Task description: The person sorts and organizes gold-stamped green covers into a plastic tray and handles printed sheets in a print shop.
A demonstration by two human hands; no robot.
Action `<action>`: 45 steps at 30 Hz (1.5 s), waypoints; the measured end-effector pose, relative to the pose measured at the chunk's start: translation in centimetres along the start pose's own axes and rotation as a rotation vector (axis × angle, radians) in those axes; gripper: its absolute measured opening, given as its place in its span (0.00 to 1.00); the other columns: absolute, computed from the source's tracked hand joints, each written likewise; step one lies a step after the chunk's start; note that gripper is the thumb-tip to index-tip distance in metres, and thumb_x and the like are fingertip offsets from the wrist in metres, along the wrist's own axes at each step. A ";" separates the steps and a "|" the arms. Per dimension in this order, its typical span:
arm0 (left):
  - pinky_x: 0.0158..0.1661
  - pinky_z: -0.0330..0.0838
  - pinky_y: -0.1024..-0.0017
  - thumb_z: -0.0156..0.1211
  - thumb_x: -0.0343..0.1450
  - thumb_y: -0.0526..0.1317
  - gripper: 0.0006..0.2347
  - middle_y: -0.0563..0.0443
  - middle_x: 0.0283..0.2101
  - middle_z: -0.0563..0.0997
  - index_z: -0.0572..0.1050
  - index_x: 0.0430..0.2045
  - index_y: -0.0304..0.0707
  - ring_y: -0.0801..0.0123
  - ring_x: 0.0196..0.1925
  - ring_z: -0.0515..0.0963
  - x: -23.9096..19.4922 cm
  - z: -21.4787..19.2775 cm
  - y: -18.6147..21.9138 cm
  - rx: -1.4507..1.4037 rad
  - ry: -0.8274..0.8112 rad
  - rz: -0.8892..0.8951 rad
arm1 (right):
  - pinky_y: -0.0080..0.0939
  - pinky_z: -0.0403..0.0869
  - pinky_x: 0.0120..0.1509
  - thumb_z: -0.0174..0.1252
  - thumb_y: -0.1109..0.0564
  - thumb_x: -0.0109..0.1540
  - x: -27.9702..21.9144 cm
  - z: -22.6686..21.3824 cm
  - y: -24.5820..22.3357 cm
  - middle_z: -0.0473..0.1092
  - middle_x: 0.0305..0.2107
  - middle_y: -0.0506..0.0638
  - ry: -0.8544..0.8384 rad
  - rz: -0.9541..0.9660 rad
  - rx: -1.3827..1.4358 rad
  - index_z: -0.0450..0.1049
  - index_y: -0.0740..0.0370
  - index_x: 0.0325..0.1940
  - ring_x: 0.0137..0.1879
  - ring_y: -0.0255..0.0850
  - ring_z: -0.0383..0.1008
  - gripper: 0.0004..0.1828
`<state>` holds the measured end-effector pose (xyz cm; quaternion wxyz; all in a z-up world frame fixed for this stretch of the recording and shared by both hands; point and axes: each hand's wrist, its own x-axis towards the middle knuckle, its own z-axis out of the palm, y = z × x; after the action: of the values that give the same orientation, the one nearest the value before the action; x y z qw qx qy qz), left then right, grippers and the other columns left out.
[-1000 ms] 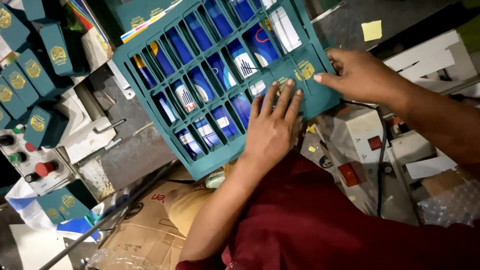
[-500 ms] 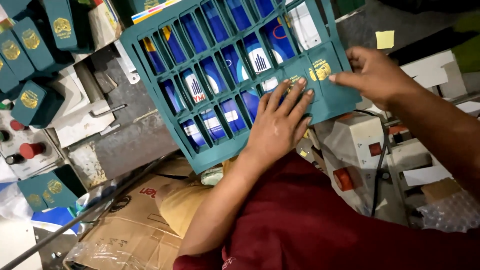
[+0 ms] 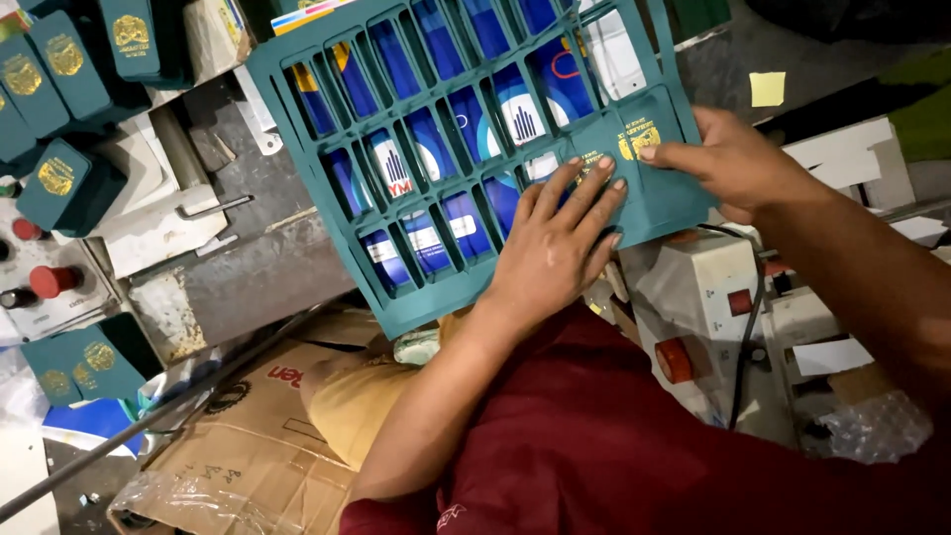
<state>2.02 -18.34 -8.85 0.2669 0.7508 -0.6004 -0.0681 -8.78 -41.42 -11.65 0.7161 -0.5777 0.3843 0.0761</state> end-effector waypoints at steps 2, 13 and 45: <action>0.67 0.62 0.51 0.62 0.75 0.45 0.22 0.46 0.72 0.66 0.70 0.65 0.40 0.49 0.73 0.65 0.0 0.0 0.0 0.004 -0.003 0.000 | 0.44 0.78 0.50 0.59 0.57 0.63 0.0 0.0 -0.1 0.76 0.47 0.55 -0.042 -0.019 0.011 0.68 0.67 0.63 0.48 0.41 0.78 0.25; 0.67 0.70 0.62 0.65 0.77 0.37 0.19 0.39 0.62 0.74 0.68 0.62 0.32 0.50 0.66 0.74 -0.5 0.0 2.5 -0.341 0.376 -0.299 | 0.42 0.79 0.55 0.57 0.61 0.67 -0.5 -1.1 -0.2 0.75 0.50 0.54 -0.182 -0.148 0.253 0.67 0.67 0.62 0.52 0.39 0.78 0.19; 0.31 0.71 0.67 0.59 0.73 0.52 0.20 0.46 0.28 0.78 0.75 0.28 0.26 0.70 0.30 0.74 7.6 4.8 0.2 -0.984 0.489 -1.090 | 0.40 0.77 0.51 0.63 0.49 0.67 -0.5 2.6 -1.5 0.76 0.44 0.49 0.090 -0.337 -0.176 0.72 0.63 0.58 0.47 0.34 0.77 0.20</action>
<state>1.84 -27.02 -11.20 0.6237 0.7288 0.0293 -0.2809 -7.13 -39.47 -10.02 0.6477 -0.6969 0.3055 -0.0374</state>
